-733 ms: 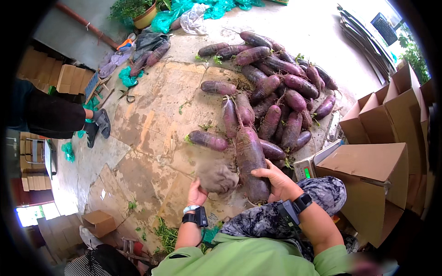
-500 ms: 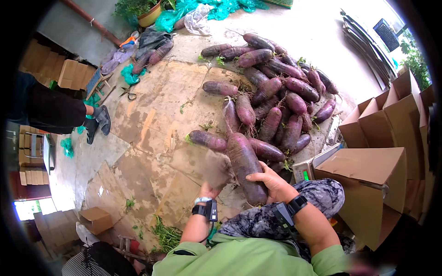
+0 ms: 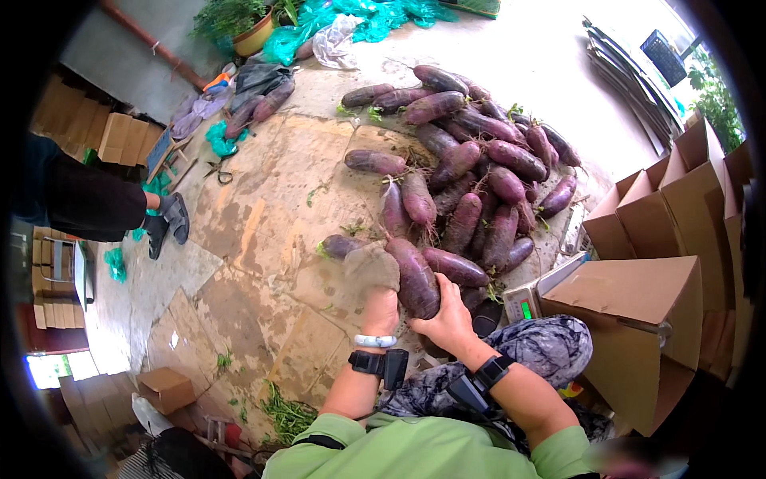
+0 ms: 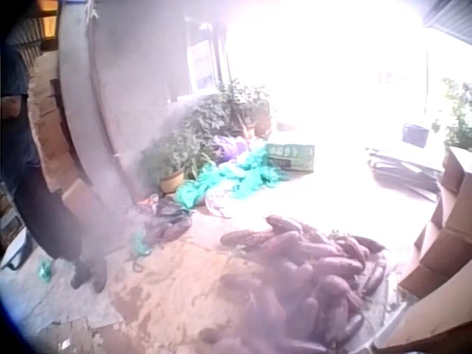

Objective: The person picks up purple sweet potatoes from a large pile on the floor, removes the attached roots and stems by hand, and places them into a cardboard box. After filling the box, the person closes the flaps and seals the box with packing tape.

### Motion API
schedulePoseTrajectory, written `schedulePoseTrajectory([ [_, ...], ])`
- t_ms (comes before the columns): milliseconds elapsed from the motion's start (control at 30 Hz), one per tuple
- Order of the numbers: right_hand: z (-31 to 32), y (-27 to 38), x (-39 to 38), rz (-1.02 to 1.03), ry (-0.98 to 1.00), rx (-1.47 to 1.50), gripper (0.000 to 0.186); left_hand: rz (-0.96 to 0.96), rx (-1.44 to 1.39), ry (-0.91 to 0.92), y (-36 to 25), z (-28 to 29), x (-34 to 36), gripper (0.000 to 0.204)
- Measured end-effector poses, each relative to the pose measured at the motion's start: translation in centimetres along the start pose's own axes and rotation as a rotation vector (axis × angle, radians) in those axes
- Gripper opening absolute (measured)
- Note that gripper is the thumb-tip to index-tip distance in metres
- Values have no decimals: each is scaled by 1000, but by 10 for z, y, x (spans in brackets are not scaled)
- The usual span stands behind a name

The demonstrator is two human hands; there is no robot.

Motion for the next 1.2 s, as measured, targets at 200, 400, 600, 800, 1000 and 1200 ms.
schedulePoseTrajectory([
  [200,1,-12,3,9,45,286,94,-75,226,-135,8,10,14,31],
  [400,-6,-13,7,-316,228,851,90,37,141,49,17,31,23,29],
  [600,-5,-21,19,78,71,416,88,216,230,-20,26,26,13,37],
  [800,13,45,-2,332,-53,-204,88,378,-230,299,27,8,-22,51],
  [1000,19,50,-10,439,-32,-18,90,373,-431,282,17,4,-28,57],
  [1200,-9,3,12,-101,359,759,86,395,-416,322,27,18,-23,58],
])
Point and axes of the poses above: each hand's wrist, its own x-axis towards the middle knuckle, its own z-axis out of the back of the hand, y = z × x, the point moved 8 cm from there along x, towards the middle knuckle, and after that the axes turned 13 degrees about x, right-handed, at the moved point
